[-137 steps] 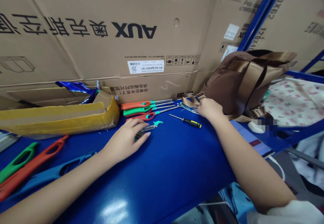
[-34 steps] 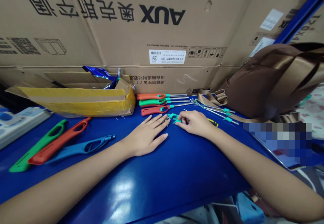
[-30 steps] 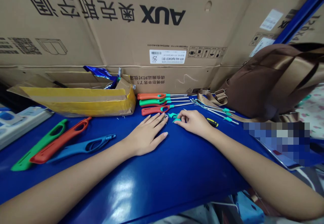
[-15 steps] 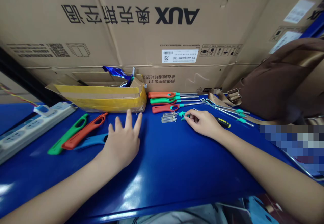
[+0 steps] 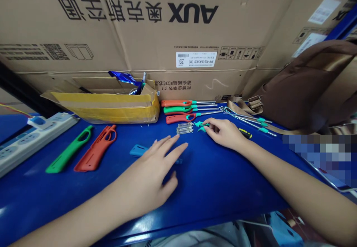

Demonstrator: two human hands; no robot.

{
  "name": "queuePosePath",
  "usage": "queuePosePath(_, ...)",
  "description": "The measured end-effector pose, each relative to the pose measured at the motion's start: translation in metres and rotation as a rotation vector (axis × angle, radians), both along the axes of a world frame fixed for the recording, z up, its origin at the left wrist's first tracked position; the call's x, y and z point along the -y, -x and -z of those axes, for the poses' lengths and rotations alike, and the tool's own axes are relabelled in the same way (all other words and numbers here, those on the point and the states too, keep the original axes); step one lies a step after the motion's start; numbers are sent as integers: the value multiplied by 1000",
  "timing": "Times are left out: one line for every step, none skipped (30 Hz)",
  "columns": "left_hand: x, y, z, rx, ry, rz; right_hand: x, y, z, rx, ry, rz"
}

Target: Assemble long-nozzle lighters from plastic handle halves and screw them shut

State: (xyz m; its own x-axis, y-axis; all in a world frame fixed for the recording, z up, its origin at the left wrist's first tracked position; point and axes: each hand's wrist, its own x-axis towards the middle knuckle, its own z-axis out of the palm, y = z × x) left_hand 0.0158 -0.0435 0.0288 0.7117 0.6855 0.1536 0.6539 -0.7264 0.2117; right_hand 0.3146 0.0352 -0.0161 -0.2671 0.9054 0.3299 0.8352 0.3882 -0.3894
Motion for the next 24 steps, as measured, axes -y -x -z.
queuePosePath(-5,5,-2,-29,-4,1,0,0,1,2,0,-4)
queuePosePath(-10,10,-4,-51,-2,-5,0,0,1,5,0,-10)
queuePosePath(-16,15,-5,-74,-4,-11,0,0,1,9,-1,-17)
queuePosePath(-22,19,-5,-108,-13,-20,0,0,1,14,-2,-24)
queuePosePath(-27,23,-5,-146,-29,-33,0,1,2,19,-3,-32)
queuePosePath(-31,26,-4,-187,-31,-40,0,1,2,25,-3,-41)
queuePosePath(-34,28,-4,-214,-27,-43,0,1,2,30,-3,-50)
queuePosePath(-36,29,-3,-231,-16,-43,0,2,2,35,-2,-59)
queuePosePath(-37,29,-3,-235,2,-37,0,2,2,40,-1,-67)
queuePosePath(-38,28,-3,-224,23,-26,0,2,2,43,-1,-74)
queuePosePath(-38,26,-2,-198,50,-7,0,2,2,46,-1,-80)
queuePosePath(-38,23,-1,-161,84,22,0,2,2,50,-1,-87)
queuePosePath(-37,20,1,-113,126,59,0,1,2,55,-2,-95)
queuePosePath(-36,15,4,-55,175,97,0,1,1,61,-3,-106)
queuePosePath(-35,11,9,11,224,133,1,0,1,68,-5,-118)
queuePosePath(-33,6,14,77,269,159,1,0,0,76,-9,-133)
queuePosePath(-32,1,20,146,291,161,1,-1,-1,84,-14,-148)
queuePosePath(-31,-4,25,207,290,154,2,-2,-3,91,-20,-165)
queuePosePath(-30,-8,30,237,280,158,2,-3,-4,98,-26,-183)
queuePosePath(-29,-11,34,261,262,158,3,-3,-6,103,-31,-202)
queuePosePath(-30,-12,36,274,247,151,4,-4,-7,109,-34,-220)
queuePosePath(-30,-12,37,275,228,142,4,-5,-8,114,-36,-237)
queuePosePath(-32,-10,36,270,208,132,5,-6,-10,118,-38,-250)
queuePosePath(-34,-7,34,258,187,123,5,-6,-11,120,-39,-259)
